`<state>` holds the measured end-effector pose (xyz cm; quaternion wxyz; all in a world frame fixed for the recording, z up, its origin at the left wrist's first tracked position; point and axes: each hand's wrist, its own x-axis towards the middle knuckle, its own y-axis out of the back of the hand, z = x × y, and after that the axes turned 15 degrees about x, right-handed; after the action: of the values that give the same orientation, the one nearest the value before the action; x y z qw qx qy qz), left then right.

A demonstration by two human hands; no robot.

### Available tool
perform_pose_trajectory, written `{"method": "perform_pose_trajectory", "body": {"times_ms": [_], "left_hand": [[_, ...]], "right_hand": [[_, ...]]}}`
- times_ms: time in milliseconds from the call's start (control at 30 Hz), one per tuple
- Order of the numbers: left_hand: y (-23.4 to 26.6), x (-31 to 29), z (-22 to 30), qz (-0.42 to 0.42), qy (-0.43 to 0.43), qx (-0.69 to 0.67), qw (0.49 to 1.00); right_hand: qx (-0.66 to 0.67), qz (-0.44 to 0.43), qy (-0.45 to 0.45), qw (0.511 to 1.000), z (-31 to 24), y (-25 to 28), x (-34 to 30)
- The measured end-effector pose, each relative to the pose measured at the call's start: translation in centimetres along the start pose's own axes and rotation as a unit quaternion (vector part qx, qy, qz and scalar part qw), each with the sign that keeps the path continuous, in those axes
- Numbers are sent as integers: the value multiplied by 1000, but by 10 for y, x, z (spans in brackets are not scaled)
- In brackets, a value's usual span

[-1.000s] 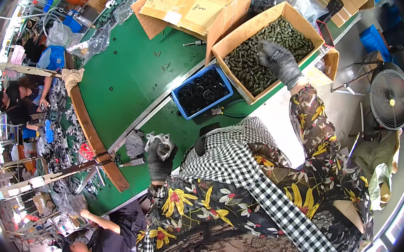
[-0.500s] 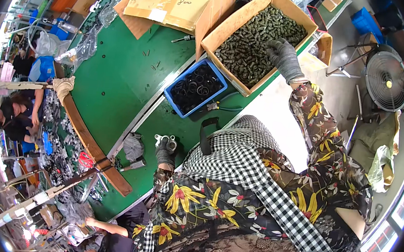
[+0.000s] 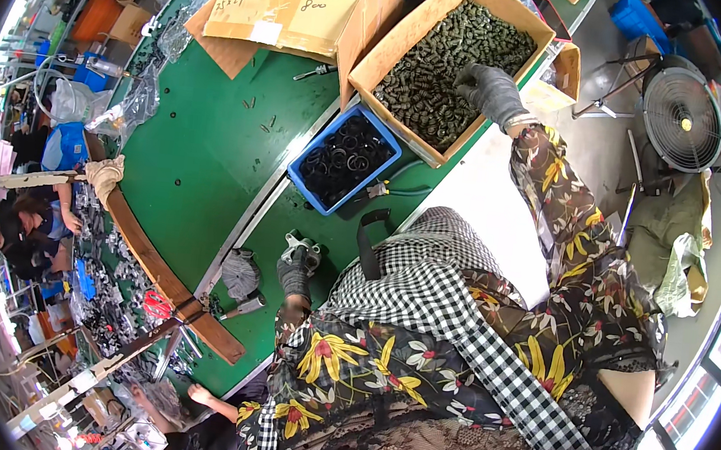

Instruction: The person installs rubber rings onto a metal housing, then fits rubber rings onto small metal screws taken from a box. They then insert a screw into the housing and push the finished assembly down the table.

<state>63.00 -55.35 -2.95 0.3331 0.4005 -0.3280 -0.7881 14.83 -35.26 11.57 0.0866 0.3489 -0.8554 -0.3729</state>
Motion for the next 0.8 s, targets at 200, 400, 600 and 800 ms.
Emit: {"method": "perform_pose_trajectory", "body": {"times_ms": [200, 400, 600, 800], "left_hand": [[-26, -8, -85, 71, 158, -163, 971], [7, -33, -17, 133, 202, -222, 945], [17, -62, 24, 218, 270, -125, 930], [-7, -95, 102, 316, 251, -125, 906]], "right_hand": [[-11, -128, 75, 989, -10, -41, 46], [-88, -191, 95, 973, -15, -62, 62], [-74, -251, 137, 956, -11, -81, 99], [-10, -246, 336, 909, -4, -92, 112]]}}
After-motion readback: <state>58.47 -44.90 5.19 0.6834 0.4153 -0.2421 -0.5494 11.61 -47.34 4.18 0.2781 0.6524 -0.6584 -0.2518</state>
